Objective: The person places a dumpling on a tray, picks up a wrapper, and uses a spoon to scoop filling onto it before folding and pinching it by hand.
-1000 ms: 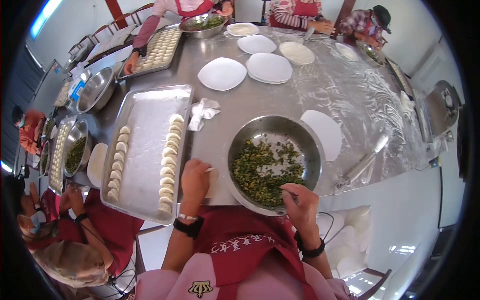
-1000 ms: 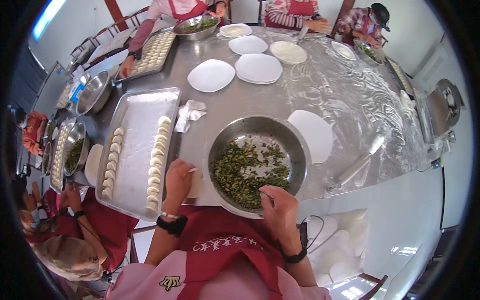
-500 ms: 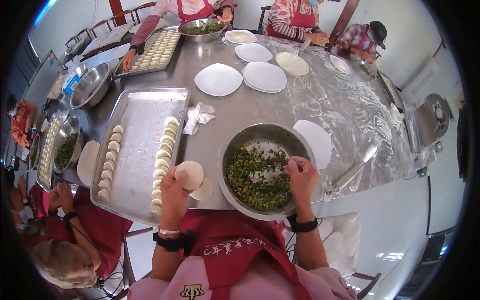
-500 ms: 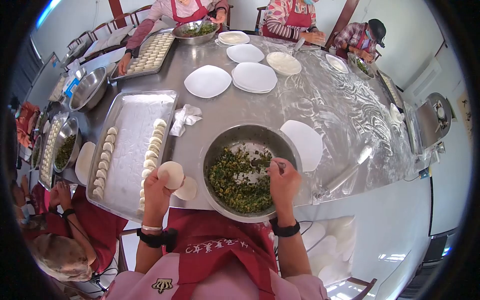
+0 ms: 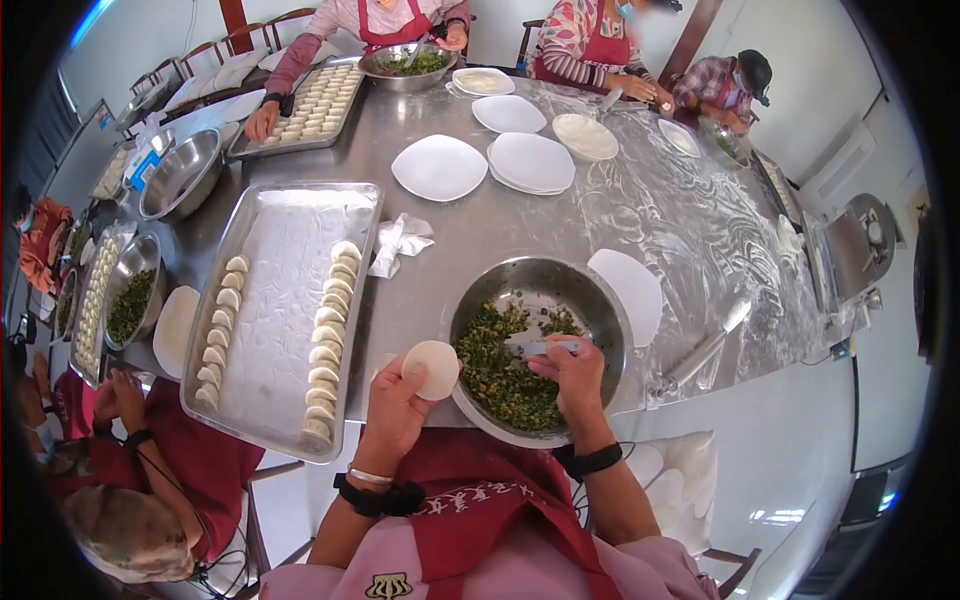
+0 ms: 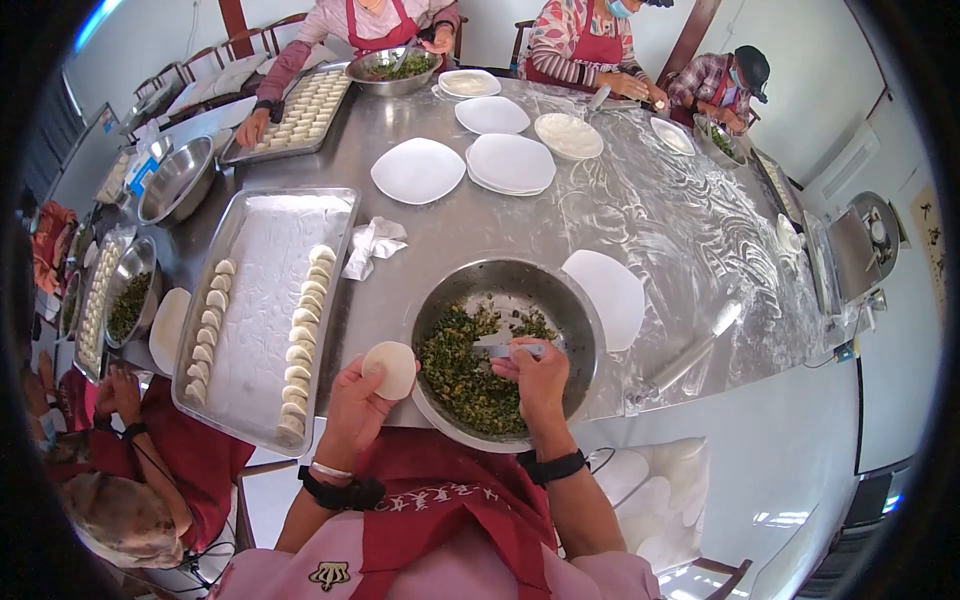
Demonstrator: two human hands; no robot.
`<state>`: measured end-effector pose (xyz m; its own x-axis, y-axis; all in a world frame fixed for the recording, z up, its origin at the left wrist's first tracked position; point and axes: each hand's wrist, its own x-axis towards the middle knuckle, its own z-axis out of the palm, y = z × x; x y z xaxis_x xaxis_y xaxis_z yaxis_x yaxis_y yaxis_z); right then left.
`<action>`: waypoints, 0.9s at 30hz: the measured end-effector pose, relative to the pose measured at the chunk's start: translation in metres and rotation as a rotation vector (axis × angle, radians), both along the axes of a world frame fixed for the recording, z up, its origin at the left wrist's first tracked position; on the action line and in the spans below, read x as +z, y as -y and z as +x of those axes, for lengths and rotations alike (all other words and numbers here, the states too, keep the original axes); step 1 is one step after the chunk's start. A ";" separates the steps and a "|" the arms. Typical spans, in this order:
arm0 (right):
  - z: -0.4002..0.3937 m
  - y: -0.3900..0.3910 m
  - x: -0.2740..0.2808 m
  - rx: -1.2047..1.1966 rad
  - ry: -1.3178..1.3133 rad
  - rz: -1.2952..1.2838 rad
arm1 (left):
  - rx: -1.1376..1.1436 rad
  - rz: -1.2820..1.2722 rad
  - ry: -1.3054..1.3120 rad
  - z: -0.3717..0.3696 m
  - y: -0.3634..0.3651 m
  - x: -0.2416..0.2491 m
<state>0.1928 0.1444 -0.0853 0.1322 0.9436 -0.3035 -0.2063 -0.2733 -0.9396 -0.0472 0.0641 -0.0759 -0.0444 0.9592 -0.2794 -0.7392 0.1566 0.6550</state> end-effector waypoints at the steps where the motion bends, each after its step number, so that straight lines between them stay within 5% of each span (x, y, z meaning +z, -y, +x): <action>1: 0.000 0.000 0.001 -0.002 -0.027 -0.017 | -0.003 0.000 -0.007 0.000 0.000 0.000; 18: 0.011 0.005 0.006 -0.007 -0.390 -0.176 | -0.008 0.034 0.019 0.002 0.000 0.011; 27: 0.006 0.026 0.065 -0.038 -0.336 0.005 | -0.033 0.007 0.111 0.024 -0.015 0.017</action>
<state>0.1990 0.1186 -0.0201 0.0603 0.9415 -0.3316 -0.5143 -0.2554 -0.8187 -0.0229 0.0796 -0.0592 0.0180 0.9615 -0.2741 -0.8021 0.1776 0.5702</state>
